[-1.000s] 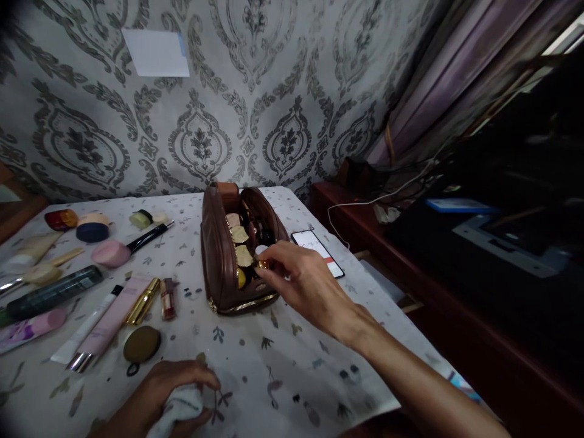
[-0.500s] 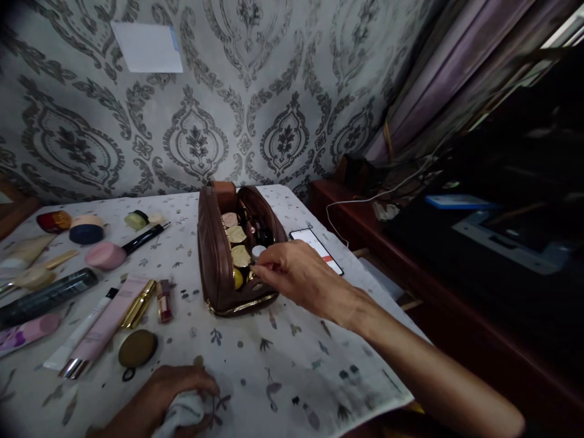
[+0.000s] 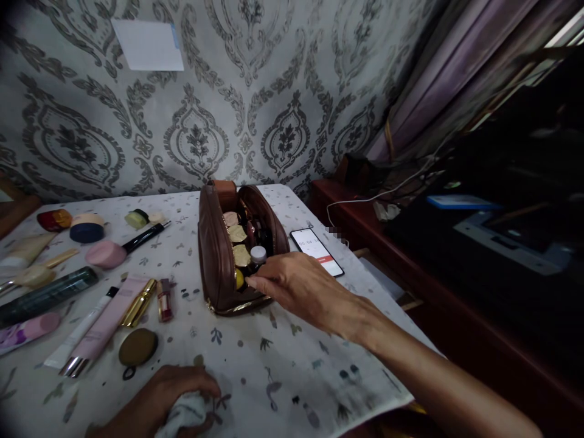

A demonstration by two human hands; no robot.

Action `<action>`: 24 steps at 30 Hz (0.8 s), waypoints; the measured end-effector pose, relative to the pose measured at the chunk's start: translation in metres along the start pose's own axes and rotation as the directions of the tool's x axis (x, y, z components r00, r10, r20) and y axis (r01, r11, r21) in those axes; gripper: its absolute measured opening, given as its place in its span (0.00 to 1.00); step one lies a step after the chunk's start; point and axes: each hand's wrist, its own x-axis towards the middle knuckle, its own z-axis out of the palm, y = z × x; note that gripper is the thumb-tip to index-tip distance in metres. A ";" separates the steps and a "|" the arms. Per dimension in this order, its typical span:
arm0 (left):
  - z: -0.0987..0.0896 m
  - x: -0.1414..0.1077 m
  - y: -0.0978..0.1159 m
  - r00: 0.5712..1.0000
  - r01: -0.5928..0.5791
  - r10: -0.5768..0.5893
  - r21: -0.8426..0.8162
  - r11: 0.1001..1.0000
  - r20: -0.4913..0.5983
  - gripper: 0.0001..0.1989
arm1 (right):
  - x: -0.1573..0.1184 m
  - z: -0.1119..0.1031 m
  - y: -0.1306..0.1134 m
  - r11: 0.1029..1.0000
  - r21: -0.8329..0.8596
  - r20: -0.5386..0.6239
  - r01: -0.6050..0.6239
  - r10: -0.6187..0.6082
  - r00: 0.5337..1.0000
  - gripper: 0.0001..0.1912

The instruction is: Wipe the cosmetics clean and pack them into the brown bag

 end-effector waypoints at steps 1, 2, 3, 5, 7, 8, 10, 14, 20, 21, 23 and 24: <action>0.000 0.000 0.001 1.000 0.007 -0.007 -0.001 1.000 0.002 0.13 | 0.002 -0.002 0.000 1.000 0.013 0.015 -0.011 0.010 1.000 0.27; -0.001 0.000 0.002 1.000 0.014 -0.014 -0.004 1.000 0.000 0.13 | 0.005 -0.004 0.000 0.999 0.024 0.030 -0.022 0.021 0.999 0.27; -0.001 0.001 0.003 1.000 0.017 -0.017 -0.007 1.000 -0.006 0.12 | 0.007 -0.006 0.001 0.999 0.033 0.030 -0.033 0.032 0.999 0.25; -0.003 0.002 0.008 1.000 0.023 -0.023 -0.011 1.000 -0.007 0.11 | 0.014 -0.011 0.002 0.999 0.024 -0.019 -0.049 0.050 0.999 0.18; -0.008 0.004 0.014 1.000 0.025 -0.024 -0.014 1.000 0.007 0.11 | 0.022 -0.016 0.003 0.998 -0.051 -0.077 -0.030 0.026 0.997 0.11; -0.010 0.005 0.018 1.000 0.025 -0.025 -0.019 1.000 0.015 0.11 | 0.026 -0.018 0.003 0.994 -0.106 -0.072 0.000 -0.008 0.997 0.10; -0.015 0.006 0.026 1.000 0.025 -0.025 -0.031 0.999 0.018 0.11 | 0.034 -0.021 0.003 0.973 -0.218 0.033 0.083 -0.077 0.996 0.12; -0.019 0.007 0.038 0.999 0.031 -0.032 -0.044 0.999 -0.017 0.11 | 0.043 -0.023 0.001 0.909 -0.405 0.235 0.096 0.001 0.972 0.14; -0.031 0.012 0.057 0.990 -0.022 0.025 0.023 1.000 -0.142 0.09 | 0.042 -0.023 0.000 0.885 -0.462 0.246 0.058 0.065 0.967 0.16; -0.038 0.015 0.065 0.981 -0.045 0.055 0.056 0.997 -0.185 0.08 | 0.041 -0.023 0.000 0.886 -0.460 0.242 0.060 0.060 0.969 0.16; -0.056 0.026 0.084 0.954 -0.101 0.136 0.142 0.985 -0.267 0.07 | 0.040 -0.022 0.000 0.879 -0.471 0.237 0.066 0.055 0.970 0.16; -0.067 0.035 0.095 0.934 -0.131 0.196 0.222 0.966 -0.300 0.07 | 0.040 -0.022 -0.001 0.873 -0.483 0.237 0.067 0.057 0.970 0.15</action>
